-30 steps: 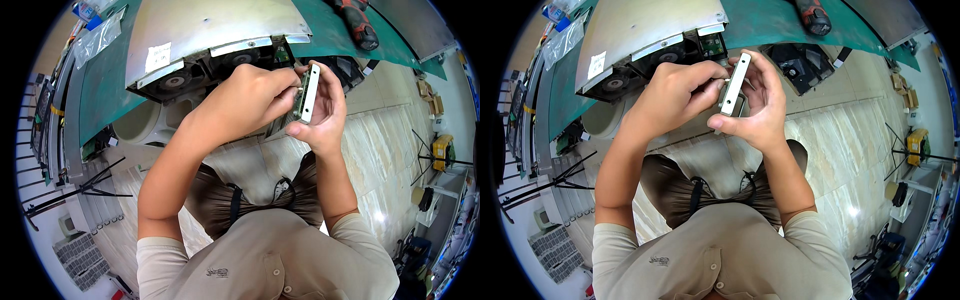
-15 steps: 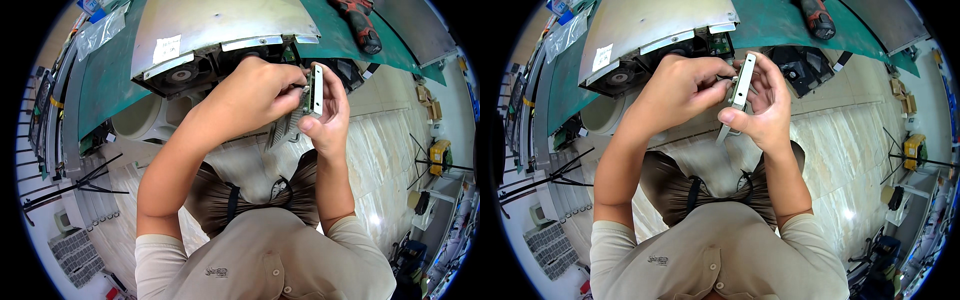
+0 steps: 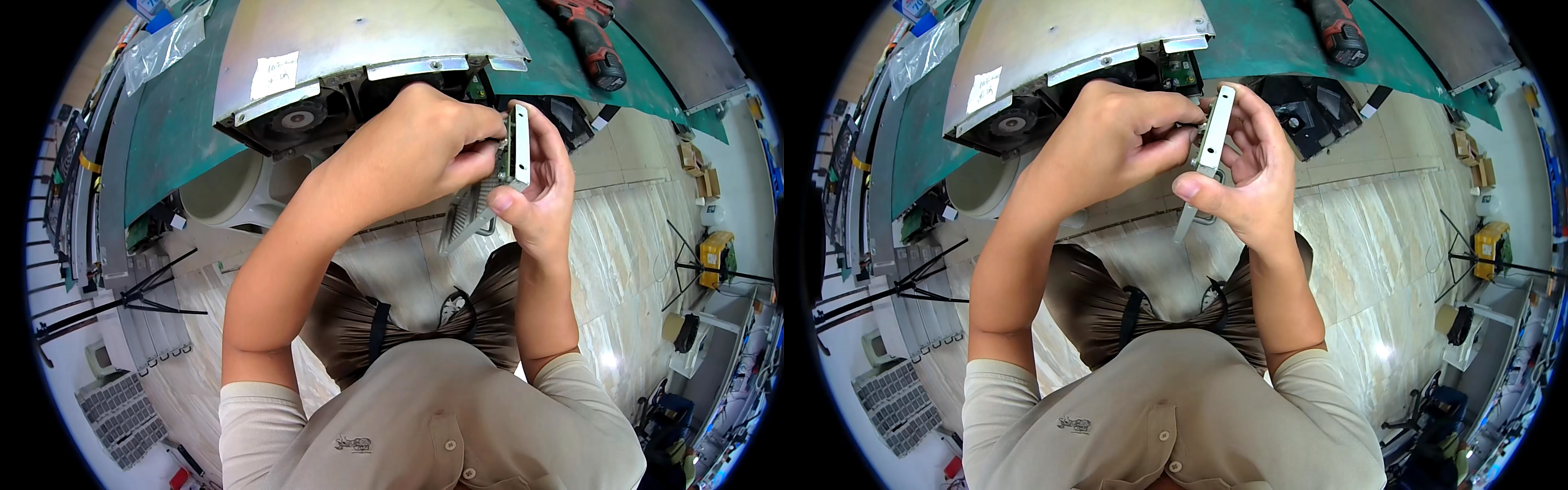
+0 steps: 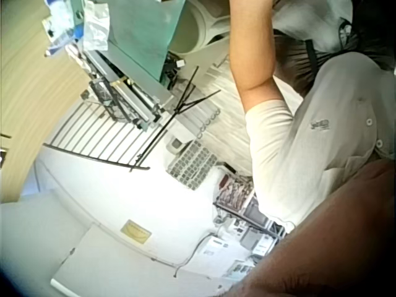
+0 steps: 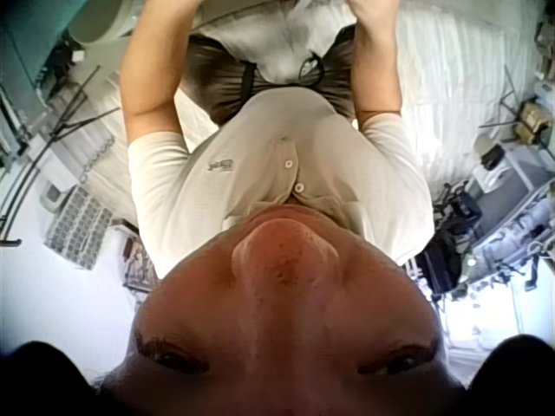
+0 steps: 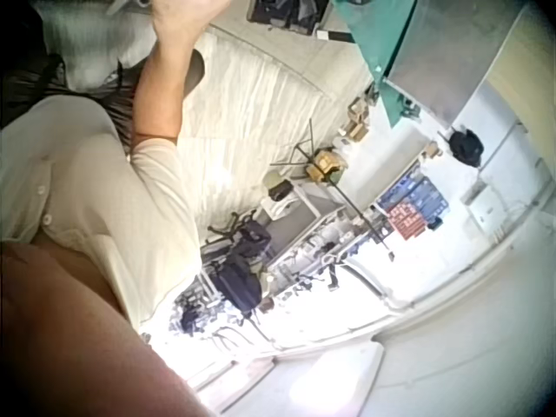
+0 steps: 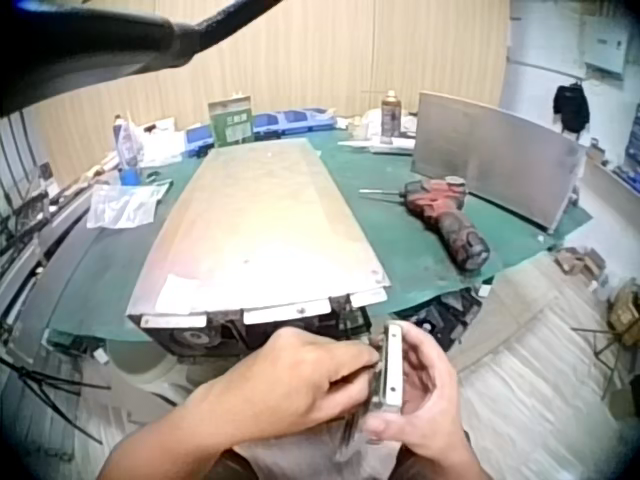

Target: The person removes a small circuit board from a metal enclosure by hand, uses a power drill to remove screws from the housing, and places the hardware into a small plastic bag.

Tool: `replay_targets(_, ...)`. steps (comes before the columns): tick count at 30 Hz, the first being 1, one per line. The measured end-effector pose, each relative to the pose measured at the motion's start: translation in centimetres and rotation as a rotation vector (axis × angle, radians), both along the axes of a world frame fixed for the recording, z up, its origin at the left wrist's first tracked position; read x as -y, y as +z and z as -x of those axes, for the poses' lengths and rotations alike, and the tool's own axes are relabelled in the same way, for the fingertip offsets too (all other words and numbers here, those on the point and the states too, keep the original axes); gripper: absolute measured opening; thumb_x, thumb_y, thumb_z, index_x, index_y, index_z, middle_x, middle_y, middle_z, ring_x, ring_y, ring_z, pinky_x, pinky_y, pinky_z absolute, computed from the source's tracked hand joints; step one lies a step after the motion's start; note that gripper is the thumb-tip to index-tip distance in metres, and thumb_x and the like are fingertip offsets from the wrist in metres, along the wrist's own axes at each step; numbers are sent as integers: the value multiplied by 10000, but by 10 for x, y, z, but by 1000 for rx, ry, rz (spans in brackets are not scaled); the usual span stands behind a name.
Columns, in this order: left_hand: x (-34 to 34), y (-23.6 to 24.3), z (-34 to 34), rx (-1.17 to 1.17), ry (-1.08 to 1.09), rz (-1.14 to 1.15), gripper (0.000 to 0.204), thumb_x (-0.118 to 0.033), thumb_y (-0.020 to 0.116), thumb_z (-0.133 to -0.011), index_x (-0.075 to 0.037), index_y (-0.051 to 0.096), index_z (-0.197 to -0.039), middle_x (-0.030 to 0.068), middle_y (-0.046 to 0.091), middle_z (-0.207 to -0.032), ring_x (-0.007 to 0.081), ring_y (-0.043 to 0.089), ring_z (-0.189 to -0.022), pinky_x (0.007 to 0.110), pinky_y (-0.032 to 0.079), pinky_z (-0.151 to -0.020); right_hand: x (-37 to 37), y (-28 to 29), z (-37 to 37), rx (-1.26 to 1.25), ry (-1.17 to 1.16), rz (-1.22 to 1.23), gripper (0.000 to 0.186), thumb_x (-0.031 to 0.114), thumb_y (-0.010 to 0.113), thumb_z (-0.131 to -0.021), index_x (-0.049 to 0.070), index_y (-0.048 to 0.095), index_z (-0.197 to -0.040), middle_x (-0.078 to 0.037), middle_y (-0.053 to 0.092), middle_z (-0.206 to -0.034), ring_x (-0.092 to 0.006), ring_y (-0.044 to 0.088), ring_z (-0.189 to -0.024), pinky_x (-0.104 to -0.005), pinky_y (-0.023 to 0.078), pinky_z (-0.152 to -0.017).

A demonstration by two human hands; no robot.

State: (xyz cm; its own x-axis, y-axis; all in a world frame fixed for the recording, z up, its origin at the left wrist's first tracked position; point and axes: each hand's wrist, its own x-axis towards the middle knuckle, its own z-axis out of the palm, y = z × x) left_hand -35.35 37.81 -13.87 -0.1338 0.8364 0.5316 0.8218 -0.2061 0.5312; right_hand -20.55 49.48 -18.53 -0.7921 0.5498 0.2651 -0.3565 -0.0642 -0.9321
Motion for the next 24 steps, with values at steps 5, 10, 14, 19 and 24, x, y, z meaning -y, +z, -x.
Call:
replay_targets(5,0,-1,2,10,-14,23,163,-67,729,-790,-31,723,-949,128,642,-671,270,637,-562,328,502,-546,-2,-1,-1,9,20,11,1040,248,958,-606,-55,397,-1428,-160,547,-1308,-238,566,-1216,-383,483,-1052)
replay_targets(10,0,1,2,-18,-22,21,163,-63,725,-793,-29,725,-952,132,655,-692,284,649,-579,327,510,-555,-5,1,-2,19,40,-13,1040,240,957,-608,-60,398,-1432,-153,557,-1294,-235,570,-1209,-383,483,-1047)
replay_targets(14,0,-1,2,-19,-16,12,159,-64,723,-792,-28,725,-947,132,660,-702,288,649,-586,331,511,-561,-6,1,-2,38,48,-23,1047,244,959,-601,-61,400,-1432,-149,567,-1278,-235,575,-1200,-383,483,-1044)
replay_targets(19,1,0,2,-3,-7,27,154,-67,719,-793,-26,722,-942,137,659,-706,289,649,-595,335,511,-565,-6,3,-1,43,54,-24,1042,242,959,-596,-61,407,-1427,-150,570,-1275,-238,576,-1201,-382,483,-1041)
replay_targets(24,1,1,1,6,-11,45,143,-71,705,-803,-24,719,-937,139,654,-704,288,648,-598,334,508,-565,-6,2,-1,35,55,-19,1039,237,958,-595,-61,410,-1425,-152,570,-1275,-240,576,-1205,-384,479,-1044)
